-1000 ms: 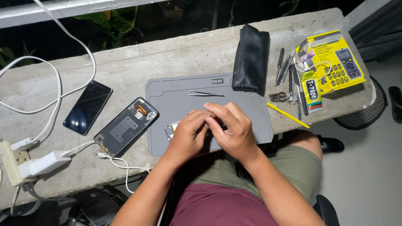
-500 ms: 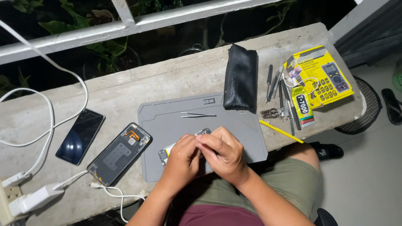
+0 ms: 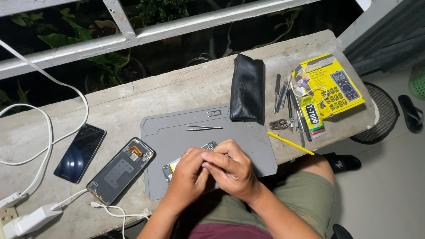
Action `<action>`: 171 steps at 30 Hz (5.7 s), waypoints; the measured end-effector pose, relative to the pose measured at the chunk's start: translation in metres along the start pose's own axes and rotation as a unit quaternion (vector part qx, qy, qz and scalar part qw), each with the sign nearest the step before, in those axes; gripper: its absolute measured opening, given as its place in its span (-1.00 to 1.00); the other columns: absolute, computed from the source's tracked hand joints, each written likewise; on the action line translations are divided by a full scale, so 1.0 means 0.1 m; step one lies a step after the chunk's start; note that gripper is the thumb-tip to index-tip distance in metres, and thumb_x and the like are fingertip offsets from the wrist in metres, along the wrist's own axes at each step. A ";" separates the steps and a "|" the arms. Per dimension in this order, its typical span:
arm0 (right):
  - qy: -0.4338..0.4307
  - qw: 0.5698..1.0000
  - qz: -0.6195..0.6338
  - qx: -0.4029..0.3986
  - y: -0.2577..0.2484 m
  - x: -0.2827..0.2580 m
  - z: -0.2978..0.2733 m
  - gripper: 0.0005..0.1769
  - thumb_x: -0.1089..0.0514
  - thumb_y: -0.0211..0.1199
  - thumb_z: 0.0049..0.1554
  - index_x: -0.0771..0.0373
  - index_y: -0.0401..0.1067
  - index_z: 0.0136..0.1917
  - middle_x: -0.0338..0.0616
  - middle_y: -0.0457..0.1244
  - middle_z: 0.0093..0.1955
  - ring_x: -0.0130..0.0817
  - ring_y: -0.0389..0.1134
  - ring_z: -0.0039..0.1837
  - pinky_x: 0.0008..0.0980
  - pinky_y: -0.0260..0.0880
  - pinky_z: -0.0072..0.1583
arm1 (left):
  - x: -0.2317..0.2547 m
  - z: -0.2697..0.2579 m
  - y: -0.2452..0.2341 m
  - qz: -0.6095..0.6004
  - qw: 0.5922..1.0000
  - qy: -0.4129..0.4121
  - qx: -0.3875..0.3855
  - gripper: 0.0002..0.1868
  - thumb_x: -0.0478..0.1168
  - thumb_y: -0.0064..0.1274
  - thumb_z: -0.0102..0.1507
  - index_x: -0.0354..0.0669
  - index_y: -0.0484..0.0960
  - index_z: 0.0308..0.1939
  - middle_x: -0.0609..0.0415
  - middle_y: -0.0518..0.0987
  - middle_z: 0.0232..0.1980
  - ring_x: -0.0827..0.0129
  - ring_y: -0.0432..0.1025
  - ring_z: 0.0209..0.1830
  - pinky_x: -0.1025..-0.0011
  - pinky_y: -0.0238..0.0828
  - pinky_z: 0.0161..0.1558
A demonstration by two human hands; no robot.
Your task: The person disassembles a smartphone by removing the back cover and unscrewing internal components. They use a screwdriver and tweezers to detach the battery and other parts, placing them on the workbench.
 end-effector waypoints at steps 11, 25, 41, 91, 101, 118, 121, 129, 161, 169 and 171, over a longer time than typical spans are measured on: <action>-0.006 0.999 0.031 -0.039 0.02 -0.19 0.08 -0.56 0.52 0.04 0.26 0.29 0.32 0.37 0.06 0.33 0.09 -0.02 0.38 0.05 -0.15 0.45 0.15 | -0.23 -0.06 0.00 -0.007 0.996 -0.052 0.067 -0.70 -0.33 0.05 0.26 -0.10 0.24 -0.46 0.13 0.33 -0.46 0.29 0.25 -0.42 0.36 0.21 -0.29; 0.026 0.998 -0.059 0.017 -0.05 -0.06 -0.06 -0.61 0.33 0.25 0.24 0.21 0.38 0.33 -0.05 0.30 -0.03 -0.18 0.33 -0.03 -0.28 0.43 0.09 | -0.07 -0.04 -0.01 -0.033 0.999 -0.001 -0.004 -0.96 -0.32 -0.07 0.34 -0.16 0.50 -0.18 0.07 0.55 -0.23 0.18 0.38 -0.21 0.28 0.30 -0.07; -0.006 0.998 -0.067 0.007 0.04 -0.29 0.06 -0.65 0.48 0.16 0.18 0.36 0.43 0.23 0.02 0.39 0.02 -0.08 0.42 0.03 -0.24 0.50 0.13 | -0.23 -0.09 0.00 -0.007 0.997 -0.033 0.068 -0.75 -0.33 0.11 0.20 -0.10 0.30 -0.43 0.09 0.41 -0.40 0.20 0.30 -0.33 0.29 0.24 -0.20; 0.166 0.984 -0.009 0.059 0.08 0.27 -0.15 -0.84 0.28 0.44 0.06 0.24 0.61 -0.04 -0.08 0.44 -0.15 -0.24 0.49 -0.13 -0.31 0.49 -0.05 | -0.81 -0.28 -0.11 -0.298 0.919 -0.165 0.198 -0.65 -0.56 -0.11 0.23 -0.32 0.55 0.07 -0.06 0.61 -0.02 0.32 0.50 0.04 0.38 0.53 0.13; 0.182 0.982 -0.003 0.053 0.05 0.32 -0.19 -0.76 0.30 0.46 0.03 0.23 0.63 0.02 -0.05 0.45 -0.11 -0.20 0.51 -0.07 -0.28 0.50 -0.02 | -0.72 -0.26 -0.14 -0.296 0.917 -0.173 0.203 -0.68 -0.54 -0.06 0.21 -0.30 0.59 0.02 -0.04 0.63 -0.09 0.37 0.51 -0.03 0.41 0.57 0.06; 0.238 0.963 0.075 0.101 0.03 0.43 -0.36 -0.67 0.43 0.33 0.11 0.38 0.51 0.17 0.11 0.47 -0.03 -0.31 0.51 0.00 -0.29 0.54 0.06 | -0.45 -0.19 -0.22 -0.136 0.970 -0.104 0.170 -0.76 -0.46 0.02 0.21 -0.15 0.69 -0.12 0.03 0.64 -0.15 0.24 0.56 -0.09 0.32 0.52 0.01; 0.250 0.956 0.101 0.118 0.04 0.53 -0.44 -0.65 0.43 0.32 0.12 0.42 0.47 0.19 0.17 0.46 0.01 -0.27 0.51 0.03 -0.29 0.55 0.08 | -0.42 -0.18 -0.22 -0.113 0.976 -0.095 0.161 -0.75 -0.46 0.03 0.21 -0.14 0.70 -0.11 0.05 0.64 -0.14 0.21 0.56 -0.07 0.30 0.51 0.02; 0.252 0.945 0.141 0.154 -0.03 0.61 -0.46 -0.63 0.45 0.29 0.14 0.48 0.39 0.23 0.20 0.44 0.04 -0.25 0.50 0.05 -0.30 0.57 0.13 | -0.21 -0.13 -0.16 -0.039 0.991 -0.056 0.118 -0.73 -0.45 0.20 0.05 -0.25 0.66 -0.16 -0.11 0.59 -0.03 -0.05 0.55 -0.05 0.17 0.54 -0.02; 0.311 0.902 0.185 0.236 -0.14 0.93 -0.68 -0.65 0.41 0.27 0.20 0.42 0.31 0.24 0.24 0.39 0.04 -0.22 0.49 0.01 -0.42 0.60 0.04 | -0.80 0.03 -1.23 0.368 0.909 -0.119 0.158 -0.93 -0.24 0.23 0.16 -0.09 0.75 -0.30 -0.02 0.57 -0.30 0.00 0.53 -0.20 0.18 0.51 -0.10; 0.307 0.908 0.173 0.225 -0.15 0.86 -0.64 -0.64 0.42 0.27 0.21 0.45 0.30 0.26 0.28 0.38 0.08 -0.19 0.49 0.04 -0.39 0.60 0.04 | -1.19 0.16 -1.19 0.400 0.898 -0.153 0.106 -0.95 -0.28 0.23 0.11 -0.07 0.75 -0.36 0.00 0.53 -0.33 0.03 0.52 -0.20 0.18 0.56 -0.13; 0.308 0.908 0.170 0.227 -0.16 0.87 -0.64 -0.64 0.42 0.27 0.21 0.45 0.31 0.26 0.28 0.38 0.07 -0.19 0.49 0.04 -0.38 0.60 0.03 | -1.17 0.17 -1.19 0.393 0.900 -0.157 0.098 -0.95 -0.30 0.20 0.12 -0.09 0.75 -0.36 -0.02 0.53 -0.33 0.01 0.52 -0.19 0.17 0.56 -0.13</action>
Point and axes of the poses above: each hand's wrist, its own z-axis towards the middle knuckle, its own y-axis out of the palm, x = y × z, the point moved 8 cm from there along z, towards the middle knuckle
